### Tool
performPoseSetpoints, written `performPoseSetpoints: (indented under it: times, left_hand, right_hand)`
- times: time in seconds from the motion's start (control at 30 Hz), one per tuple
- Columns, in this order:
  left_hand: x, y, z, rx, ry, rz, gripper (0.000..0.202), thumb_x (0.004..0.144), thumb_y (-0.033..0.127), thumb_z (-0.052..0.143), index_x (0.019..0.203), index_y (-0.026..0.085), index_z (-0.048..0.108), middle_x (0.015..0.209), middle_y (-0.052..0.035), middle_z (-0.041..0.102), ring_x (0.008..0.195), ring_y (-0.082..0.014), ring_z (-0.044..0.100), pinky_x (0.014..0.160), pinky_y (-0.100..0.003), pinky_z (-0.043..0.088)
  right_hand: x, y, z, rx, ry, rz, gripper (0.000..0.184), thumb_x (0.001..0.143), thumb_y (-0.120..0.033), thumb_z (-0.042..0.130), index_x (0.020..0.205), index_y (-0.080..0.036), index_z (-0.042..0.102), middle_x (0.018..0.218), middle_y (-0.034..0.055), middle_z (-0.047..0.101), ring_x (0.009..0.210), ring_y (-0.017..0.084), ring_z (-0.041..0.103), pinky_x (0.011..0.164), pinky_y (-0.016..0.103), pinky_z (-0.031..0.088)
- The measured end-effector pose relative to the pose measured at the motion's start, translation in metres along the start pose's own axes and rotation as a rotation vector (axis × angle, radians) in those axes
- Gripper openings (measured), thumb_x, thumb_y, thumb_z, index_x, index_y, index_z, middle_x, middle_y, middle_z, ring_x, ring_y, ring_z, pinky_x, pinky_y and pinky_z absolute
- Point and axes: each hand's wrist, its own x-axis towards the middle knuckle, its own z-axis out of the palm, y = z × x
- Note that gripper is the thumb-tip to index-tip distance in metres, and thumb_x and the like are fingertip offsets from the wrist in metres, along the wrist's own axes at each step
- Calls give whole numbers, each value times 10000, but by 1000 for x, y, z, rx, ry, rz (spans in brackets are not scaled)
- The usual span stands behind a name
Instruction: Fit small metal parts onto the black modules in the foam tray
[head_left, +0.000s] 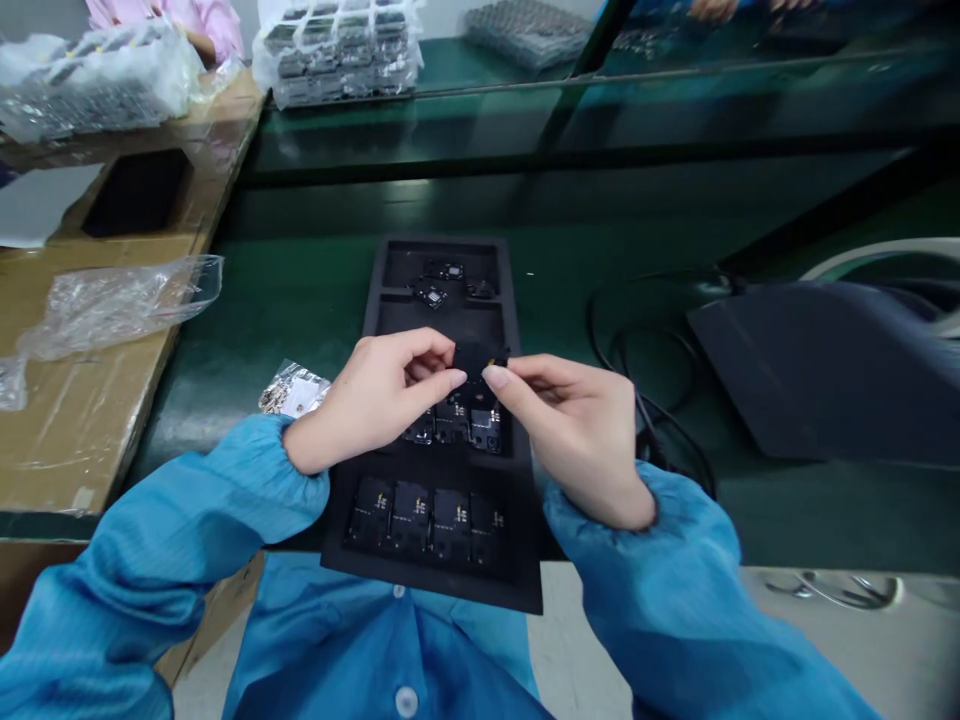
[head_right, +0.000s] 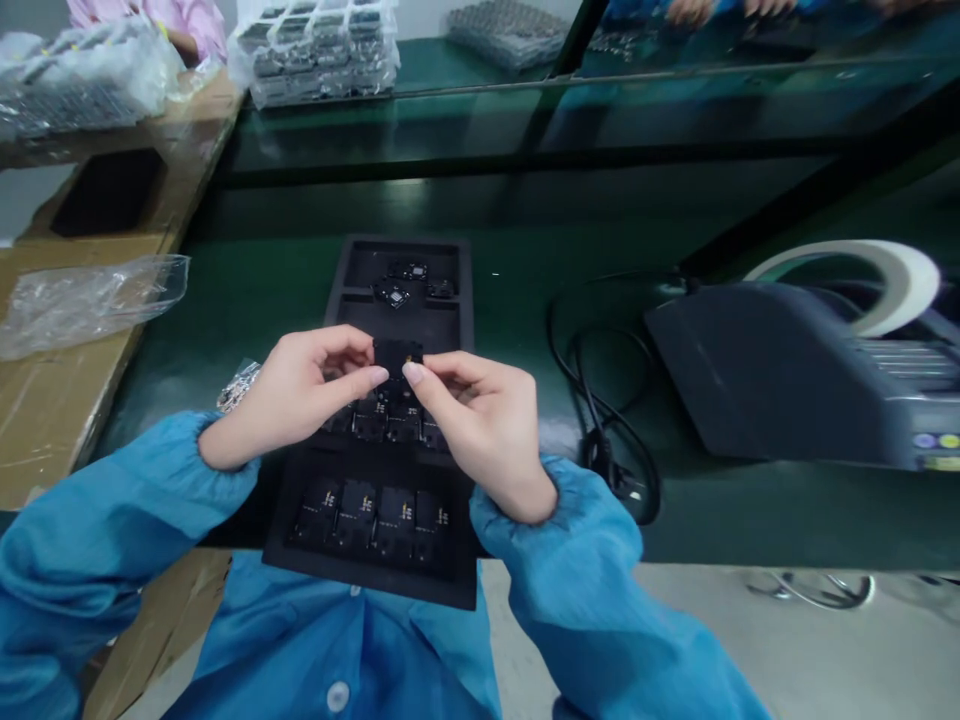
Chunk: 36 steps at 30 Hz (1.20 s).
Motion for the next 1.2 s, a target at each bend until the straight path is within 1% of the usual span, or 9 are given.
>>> performPoseSetpoints:
  times: [0.13, 0.23, 0.37, 0.5, 0.67, 0.8, 0.93, 1.03, 1.2]
  left_hand:
    - [8, -5, 15, 60, -43, -9, 110, 871, 268, 653, 829, 170, 626, 751, 8, 663, 685, -125, 626, 638, -232, 490]
    - [27, -18, 22, 13, -38, -105, 111, 855, 274, 661, 860, 166, 633, 759, -6, 673, 612, -120, 629, 589, -233, 486]
    - [75, -41, 27, 140, 139, -282, 109, 853, 261, 661, 841, 154, 645, 612, 14, 617, 497, -104, 574, 548, -232, 441]
    - [116, -57, 40, 330, 4, -389, 113, 828, 233, 693, 757, 145, 702, 461, 29, 551, 469, -117, 544, 573, -250, 419]
    - [126, -60, 61, 414, -146, -383, 200, 766, 243, 751, 597, 147, 708, 394, 10, 534, 431, -135, 536, 585, -273, 436]
    - [130, -56, 60, 539, -119, -330, 237, 724, 346, 805, 630, 151, 709, 563, -52, 655, 590, -200, 637, 684, -312, 478]
    - [153, -56, 49, 758, -29, -146, 408, 763, 416, 776, 1047, 128, 716, 1056, -155, 721, 1009, -299, 649, 892, -369, 468]
    - [174, -60, 44, 916, -184, 31, 635, 750, 426, 789, 1300, 158, 615, 1338, -154, 622, 1210, -321, 557, 1001, -379, 422]
    - [195, -69, 41, 927, -348, 94, 458, 737, 381, 779, 1153, 198, 725, 1267, -130, 691, 1180, -353, 578, 1009, -410, 407]
  right_hand:
    - [0, 18, -9, 65, 7, 61, 184, 836, -382, 802, 802, -203, 777, 760, 31, 729, 652, 227, 682, 558, 289, 571]
    - [4, 38, -18, 151, -17, 128, 235, 851, -395, 785, 967, -191, 783, 856, 53, 742, 717, 238, 700, 631, 326, 599]
    - [9, 81, -26, 130, 271, 138, 326, 865, -407, 715, 1054, -141, 734, 921, 102, 735, 705, 226, 688, 646, 350, 589]
    - [7, 117, -21, 42, 339, 132, 339, 864, -417, 631, 1008, -117, 701, 844, 100, 712, 703, 226, 664, 639, 337, 548]
    - [1, 121, -13, -68, 293, 86, 252, 872, -352, 600, 984, -148, 696, 767, 32, 652, 549, 169, 545, 575, 303, 467]
    - [2, 116, -12, -123, 286, 35, 210, 859, -314, 563, 948, -161, 678, 847, 35, 621, 559, 158, 522, 622, 316, 464]
    - [4, 115, -12, -136, 272, 17, 202, 858, -290, 529, 929, -165, 671, 837, 29, 582, 568, 162, 512, 623, 318, 452]
    - [3, 115, -11, -146, 273, 29, 194, 853, -266, 524, 931, -167, 672, 836, 30, 573, 588, 168, 521, 612, 312, 446]
    - [2, 115, -10, -190, 287, 56, 167, 815, -182, 542, 912, -188, 678, 813, 13, 591, 622, 175, 555, 616, 291, 463]
